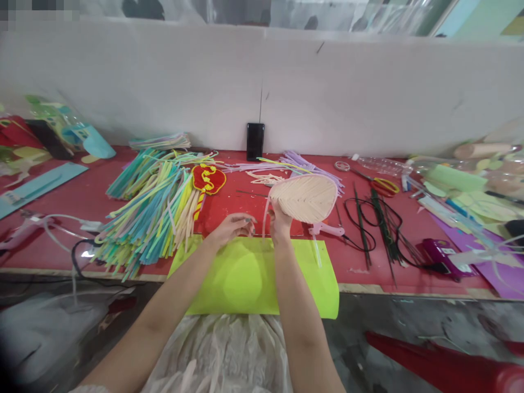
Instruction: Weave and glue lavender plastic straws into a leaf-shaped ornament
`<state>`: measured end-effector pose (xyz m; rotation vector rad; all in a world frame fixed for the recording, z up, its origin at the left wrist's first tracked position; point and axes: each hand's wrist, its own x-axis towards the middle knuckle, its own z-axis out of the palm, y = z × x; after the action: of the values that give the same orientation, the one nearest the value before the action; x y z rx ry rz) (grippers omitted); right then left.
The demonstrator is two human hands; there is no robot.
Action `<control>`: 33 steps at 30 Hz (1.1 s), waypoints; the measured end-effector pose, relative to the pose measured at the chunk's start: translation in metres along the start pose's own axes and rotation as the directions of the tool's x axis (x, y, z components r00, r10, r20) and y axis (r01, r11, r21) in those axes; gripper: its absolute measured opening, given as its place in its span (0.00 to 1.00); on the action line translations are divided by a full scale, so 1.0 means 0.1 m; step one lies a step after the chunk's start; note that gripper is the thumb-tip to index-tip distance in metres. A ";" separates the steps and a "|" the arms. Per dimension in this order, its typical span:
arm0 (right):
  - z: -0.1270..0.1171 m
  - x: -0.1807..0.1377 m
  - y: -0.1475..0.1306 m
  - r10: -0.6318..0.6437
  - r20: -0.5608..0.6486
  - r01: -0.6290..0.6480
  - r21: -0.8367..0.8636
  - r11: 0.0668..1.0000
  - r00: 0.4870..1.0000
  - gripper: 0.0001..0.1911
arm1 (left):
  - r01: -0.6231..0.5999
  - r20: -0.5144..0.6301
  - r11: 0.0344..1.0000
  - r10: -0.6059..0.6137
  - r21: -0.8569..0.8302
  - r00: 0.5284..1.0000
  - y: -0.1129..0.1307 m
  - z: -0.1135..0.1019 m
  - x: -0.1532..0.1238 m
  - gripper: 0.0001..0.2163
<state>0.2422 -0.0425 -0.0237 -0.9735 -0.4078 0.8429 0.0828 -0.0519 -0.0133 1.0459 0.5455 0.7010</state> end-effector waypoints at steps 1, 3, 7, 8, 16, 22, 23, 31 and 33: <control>-0.01 -0.01 0.00 0.003 0.024 -0.002 -0.011 1.000 1.000 0.23 | 0.022 0.025 1.000 -0.022 -0.005 0.999 0.00 0.00 -0.01 0.21; -0.03 -0.04 -0.01 0.026 0.129 -0.020 -0.049 0.999 0.991 0.22 | 0.030 0.070 0.999 -0.029 -0.013 0.997 0.01 0.01 -0.01 0.21; -0.07 -0.15 -0.08 0.114 0.384 -0.077 -0.111 0.991 0.916 0.26 | -0.010 0.084 0.998 0.015 -0.060 0.996 0.00 0.02 0.00 0.20; -0.08 -0.17 -0.10 0.116 0.424 -0.080 -0.100 0.992 0.898 0.27 | -0.017 0.078 0.997 0.022 -0.069 0.997 0.00 0.02 0.00 0.20; -0.12 -0.16 -0.15 0.117 0.601 -0.087 -0.079 0.993 0.791 0.23 | 0.019 0.120 0.993 -0.005 -0.115 0.993 0.03 -0.04 -0.03 0.21; -0.13 -0.07 -0.11 -0.112 0.618 0.163 -0.026 0.986 0.778 0.17 | 0.058 0.148 0.983 -0.033 -0.173 0.988 0.02 -0.08 -0.02 0.24; -0.13 -0.06 -0.11 -0.134 0.646 0.182 -0.009 0.983 0.752 0.16 | 0.050 0.145 0.982 -0.023 -0.184 0.989 0.00 -0.08 -0.02 0.24; -0.11 -0.20 -0.21 -0.096 0.778 0.215 -0.051 0.975 0.620 0.15 | 0.046 0.030 0.987 -0.041 -0.153 0.999 -0.03 -0.14 0.01 0.25; -0.10 -0.29 -0.24 -0.033 0.744 0.180 -0.118 0.977 0.668 0.18 | 0.039 -0.023 0.990 -0.042 -0.134 0.999 -0.01 -0.13 -0.01 0.24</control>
<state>0.2408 -0.0779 -0.0067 -0.7187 -1.2632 1.0907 0.0735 -0.0454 -0.0191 0.8999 0.5335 0.7063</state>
